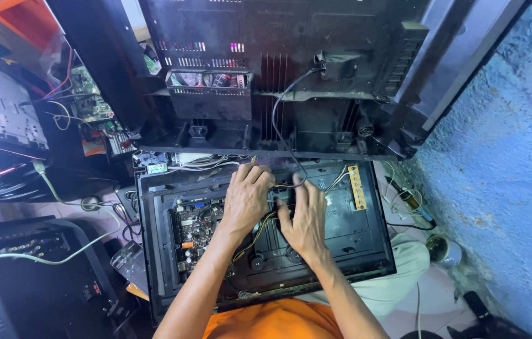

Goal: Connecting internal wiring and attaching the back cover of a television

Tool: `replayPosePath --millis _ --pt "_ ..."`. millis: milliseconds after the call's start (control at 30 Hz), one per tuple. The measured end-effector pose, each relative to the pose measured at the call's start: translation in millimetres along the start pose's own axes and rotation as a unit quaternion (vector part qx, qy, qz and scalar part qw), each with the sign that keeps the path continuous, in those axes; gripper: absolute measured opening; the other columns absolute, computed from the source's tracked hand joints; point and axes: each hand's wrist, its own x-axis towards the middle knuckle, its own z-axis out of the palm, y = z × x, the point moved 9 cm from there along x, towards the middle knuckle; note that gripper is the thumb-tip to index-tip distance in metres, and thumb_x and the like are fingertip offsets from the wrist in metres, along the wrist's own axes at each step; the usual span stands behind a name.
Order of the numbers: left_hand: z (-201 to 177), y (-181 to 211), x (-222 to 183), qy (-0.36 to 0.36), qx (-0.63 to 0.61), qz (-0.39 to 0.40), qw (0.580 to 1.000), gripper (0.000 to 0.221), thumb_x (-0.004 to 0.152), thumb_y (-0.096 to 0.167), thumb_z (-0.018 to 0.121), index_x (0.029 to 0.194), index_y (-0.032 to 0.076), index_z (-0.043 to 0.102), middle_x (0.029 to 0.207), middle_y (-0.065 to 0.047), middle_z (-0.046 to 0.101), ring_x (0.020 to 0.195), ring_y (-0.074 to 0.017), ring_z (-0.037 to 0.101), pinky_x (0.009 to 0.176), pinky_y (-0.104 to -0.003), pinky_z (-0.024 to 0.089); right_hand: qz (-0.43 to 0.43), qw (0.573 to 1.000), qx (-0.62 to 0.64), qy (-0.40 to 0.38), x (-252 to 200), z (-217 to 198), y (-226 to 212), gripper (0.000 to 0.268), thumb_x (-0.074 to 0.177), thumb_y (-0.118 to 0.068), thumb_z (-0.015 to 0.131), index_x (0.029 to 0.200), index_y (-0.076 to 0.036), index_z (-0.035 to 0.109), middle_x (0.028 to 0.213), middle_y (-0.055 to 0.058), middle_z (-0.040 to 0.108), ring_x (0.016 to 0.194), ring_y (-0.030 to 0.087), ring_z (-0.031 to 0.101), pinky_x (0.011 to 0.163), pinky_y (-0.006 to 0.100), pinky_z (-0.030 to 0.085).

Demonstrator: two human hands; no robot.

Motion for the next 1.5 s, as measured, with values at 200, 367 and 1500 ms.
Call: replayPosePath --millis 200,367,1500 --pt "2 -1 -1 0.001 -0.002 0.001 1.000 0.017 0.104 0.025 0.050 0.097 0.020 0.065 0.103 0.000 0.064 0.114 -0.0264 0.055 0.088 -0.036 0.045 -0.023 0.999 -0.030 0.009 16 1 28 0.052 0.099 -0.041 0.060 0.139 -0.009 0.058 0.121 0.018 0.060 0.105 0.042 0.059 0.090 0.057 0.045" --pt "5 0 -1 0.008 -0.003 0.011 1.000 0.015 0.103 0.023 0.051 0.096 0.019 0.063 0.103 -0.001 0.064 0.115 -0.0272 0.055 0.089 -0.036 0.046 -0.005 1.000 -0.015 -0.011 23 -5 32 0.044 0.098 -0.048 0.064 0.129 -0.017 0.064 0.120 0.007 0.059 0.110 0.035 0.059 0.093 0.052 0.047" --pt "47 -9 15 -0.050 -0.052 -0.059 0.996 0.014 0.095 0.033 0.064 0.094 0.021 0.071 0.096 0.000 0.060 0.104 -0.0253 0.053 0.089 -0.037 0.042 -0.075 0.979 0.006 0.189 27 -5 62 0.008 0.101 -0.021 0.065 0.103 -0.014 0.069 0.083 0.005 0.059 0.081 0.033 0.065 0.076 0.044 0.053"
